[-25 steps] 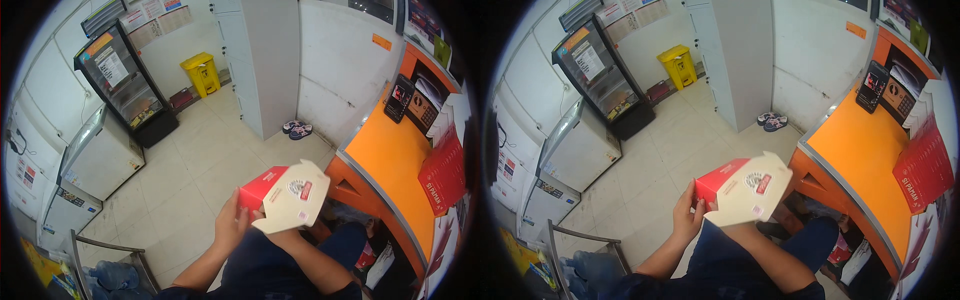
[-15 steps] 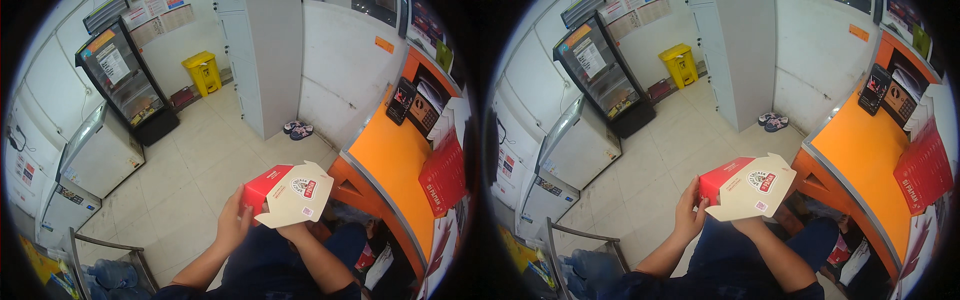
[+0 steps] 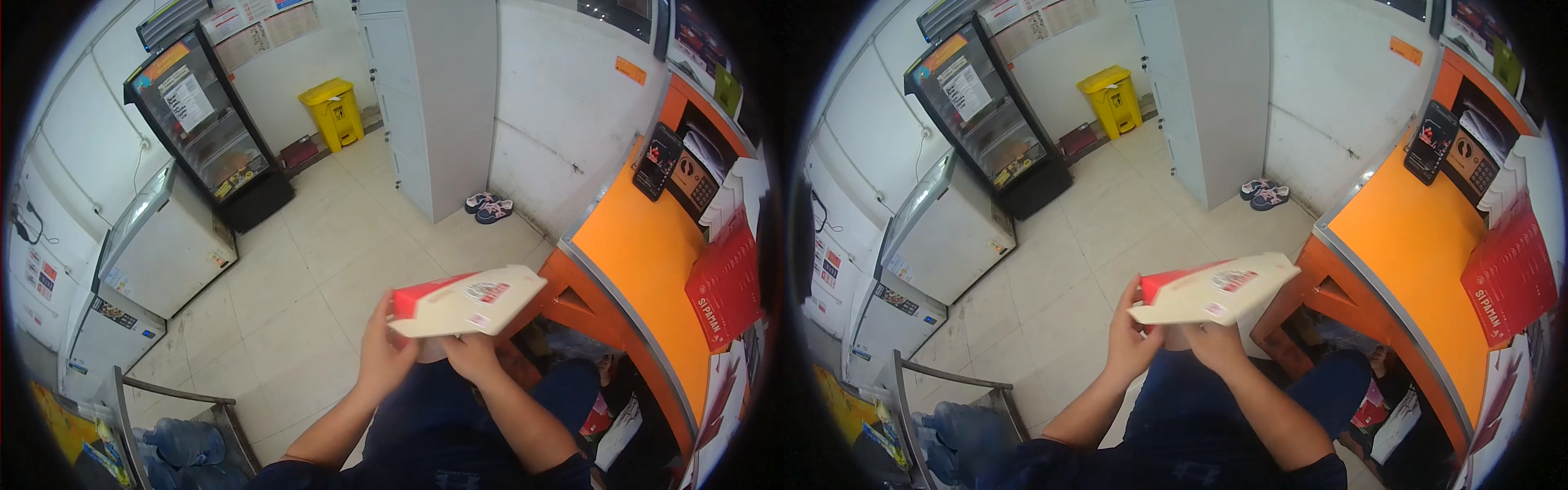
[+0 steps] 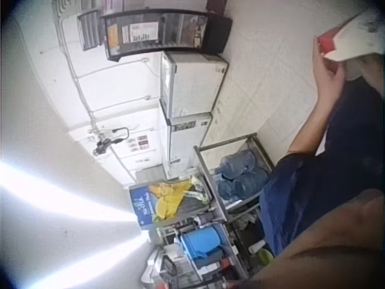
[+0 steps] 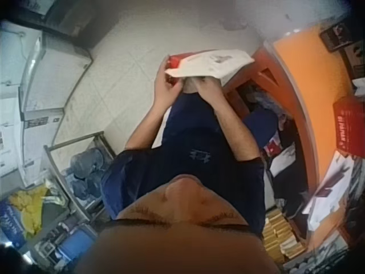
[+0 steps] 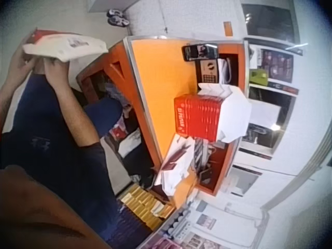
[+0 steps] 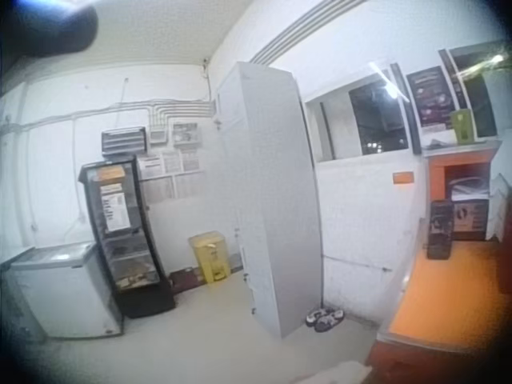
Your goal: The person folds flat white cardboard pieces into box shapes by hand, creasing the flaps and tucking them into slots. They then stack the assembled boxes on an orange counter next to a stack of red boxes.
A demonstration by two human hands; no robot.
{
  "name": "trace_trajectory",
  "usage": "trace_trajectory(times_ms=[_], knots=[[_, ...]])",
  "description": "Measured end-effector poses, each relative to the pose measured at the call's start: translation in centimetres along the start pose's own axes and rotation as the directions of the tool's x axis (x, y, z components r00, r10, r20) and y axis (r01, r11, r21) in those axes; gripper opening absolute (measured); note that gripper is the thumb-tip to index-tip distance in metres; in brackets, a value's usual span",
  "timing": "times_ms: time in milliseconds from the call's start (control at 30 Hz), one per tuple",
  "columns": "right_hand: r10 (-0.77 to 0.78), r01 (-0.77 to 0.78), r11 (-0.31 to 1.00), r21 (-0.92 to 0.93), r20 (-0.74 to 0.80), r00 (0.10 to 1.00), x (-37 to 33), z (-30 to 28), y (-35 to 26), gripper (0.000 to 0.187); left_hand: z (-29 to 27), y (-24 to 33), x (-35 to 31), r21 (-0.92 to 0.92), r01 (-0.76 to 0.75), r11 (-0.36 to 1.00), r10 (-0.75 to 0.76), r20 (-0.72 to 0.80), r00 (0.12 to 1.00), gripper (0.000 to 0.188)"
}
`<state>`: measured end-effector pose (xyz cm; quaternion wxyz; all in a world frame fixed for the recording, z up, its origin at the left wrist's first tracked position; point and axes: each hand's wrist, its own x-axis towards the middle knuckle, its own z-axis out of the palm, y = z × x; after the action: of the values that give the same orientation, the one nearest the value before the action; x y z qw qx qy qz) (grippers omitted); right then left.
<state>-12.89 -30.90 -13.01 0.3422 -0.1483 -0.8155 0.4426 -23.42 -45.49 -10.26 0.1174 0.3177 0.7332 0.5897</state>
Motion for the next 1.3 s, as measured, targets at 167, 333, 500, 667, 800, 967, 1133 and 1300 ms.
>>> trace_trajectory(times_ms=[167, 333, 500, 667, 800, 967, 1133, 1300], knots=[[-0.099, 0.03, 0.959, -0.282, -0.237, 0.966, 0.2, -4.0, -3.4, 0.052, -2.4, -1.4, 0.6, -0.515, 0.129, 0.847, -0.216, -0.113, 0.97, 0.08], [0.332, -0.119, 0.815, 0.568, -0.288, 0.898, -1.2, -3.8, -1.2, 0.077, -1.2, -5.3, -0.3, -0.79, 0.037, 0.612, -0.081, -0.016, 0.997, 0.067], [0.375, -0.214, 0.767, 0.604, -0.152, 0.914, 0.1, -4.7, -2.1, 0.052, 0.4, -8.8, -2.0, -0.309, 0.353, 0.883, -0.289, 0.234, 0.928, 0.049], [0.031, 0.017, 0.985, 0.173, -0.272, 0.962, -0.9, -5.5, -2.4, 0.036, -0.2, -4.1, -2.7, 0.273, -0.037, 0.961, -0.131, 0.572, 0.81, 0.039], [-0.128, 0.147, 0.975, 0.164, -0.124, 0.984, -3.3, -5.4, -3.4, 0.035, 0.0, 0.6, -0.4, -0.079, 0.148, 0.986, -0.11, 0.364, 0.925, 0.031], [-0.373, 0.374, 0.924, 0.074, -0.037, 0.927, -2.7, -6.6, -5.3, 0.04, -2.0, -1.0, 1.4, -0.564, 0.181, 0.806, -0.099, 0.174, 0.98, 0.032], [-0.43, 0.432, 0.901, -0.043, 0.049, 0.902, -2.8, -7.5, -6.4, 0.036, -2.8, 0.4, 3.1, -0.637, 0.181, 0.75, -0.041, 0.228, 0.973, 0.049], [-0.372, 0.368, 0.924, -0.101, -0.017, 0.928, -2.8, -5.9, -7.0, 0.056, -0.5, 2.4, 0.1, -0.687, 0.216, 0.694, -0.017, 0.284, 0.959, 0.049]])
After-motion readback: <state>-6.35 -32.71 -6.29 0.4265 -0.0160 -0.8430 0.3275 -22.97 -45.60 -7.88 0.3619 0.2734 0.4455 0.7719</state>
